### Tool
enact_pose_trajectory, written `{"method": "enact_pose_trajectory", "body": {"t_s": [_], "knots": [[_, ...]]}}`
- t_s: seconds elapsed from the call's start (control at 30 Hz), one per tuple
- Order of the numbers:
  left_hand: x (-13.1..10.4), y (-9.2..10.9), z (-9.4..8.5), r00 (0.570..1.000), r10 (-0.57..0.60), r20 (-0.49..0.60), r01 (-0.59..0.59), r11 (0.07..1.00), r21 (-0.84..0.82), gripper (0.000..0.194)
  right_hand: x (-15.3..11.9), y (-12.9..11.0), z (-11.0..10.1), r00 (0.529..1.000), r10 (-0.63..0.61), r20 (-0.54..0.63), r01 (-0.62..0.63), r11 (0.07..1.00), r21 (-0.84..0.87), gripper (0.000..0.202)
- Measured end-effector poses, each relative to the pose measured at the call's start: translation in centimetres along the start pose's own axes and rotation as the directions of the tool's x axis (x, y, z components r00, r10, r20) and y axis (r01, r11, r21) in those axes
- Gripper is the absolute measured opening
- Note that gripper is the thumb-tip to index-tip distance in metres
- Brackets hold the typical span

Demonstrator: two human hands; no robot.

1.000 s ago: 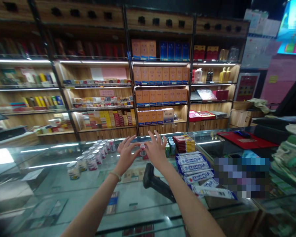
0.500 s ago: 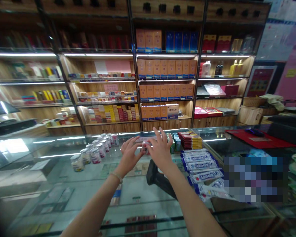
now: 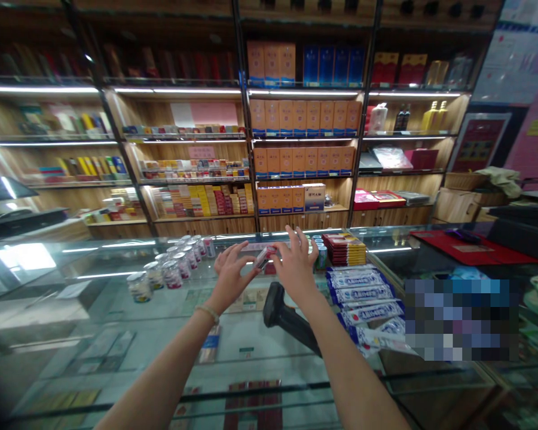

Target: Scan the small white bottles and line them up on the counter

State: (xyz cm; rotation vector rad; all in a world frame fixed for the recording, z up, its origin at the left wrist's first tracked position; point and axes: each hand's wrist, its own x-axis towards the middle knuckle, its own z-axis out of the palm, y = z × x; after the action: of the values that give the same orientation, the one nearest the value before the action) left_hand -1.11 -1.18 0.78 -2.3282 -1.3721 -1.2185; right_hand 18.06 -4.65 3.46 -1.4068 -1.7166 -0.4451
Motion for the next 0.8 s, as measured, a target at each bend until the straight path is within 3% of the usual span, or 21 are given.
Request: {"method": "enact_pose_trajectory", "body": {"t_s": [0.4, 0.6, 0.8], "knots": [[0.2, -0.6, -0.6, 0.992, -0.007, -0.13, 0.007, 1.0, 0.002, 0.017, -0.6, 0.9, 1.1, 1.0, -0.005, 0.028, 0.009, 0.987, -0.158, 0.02], [0.0, 0.2, -1.4, 0.987, 0.025, -0.16, -0.01, 0.995, 0.1, 0.014, -0.6, 0.4, 0.6, 0.999, -0.047, 0.006, 0.047, 0.986, -0.161, 0.034], [-0.1, 0.7, -1.8, 0.98, 0.086, -0.177, -0.053, 0.982, 0.182, 0.014, -0.7, 0.1, 0.8, 0.997, -0.081, 0.002, 0.081, 0.985, -0.15, 0.021]]}}
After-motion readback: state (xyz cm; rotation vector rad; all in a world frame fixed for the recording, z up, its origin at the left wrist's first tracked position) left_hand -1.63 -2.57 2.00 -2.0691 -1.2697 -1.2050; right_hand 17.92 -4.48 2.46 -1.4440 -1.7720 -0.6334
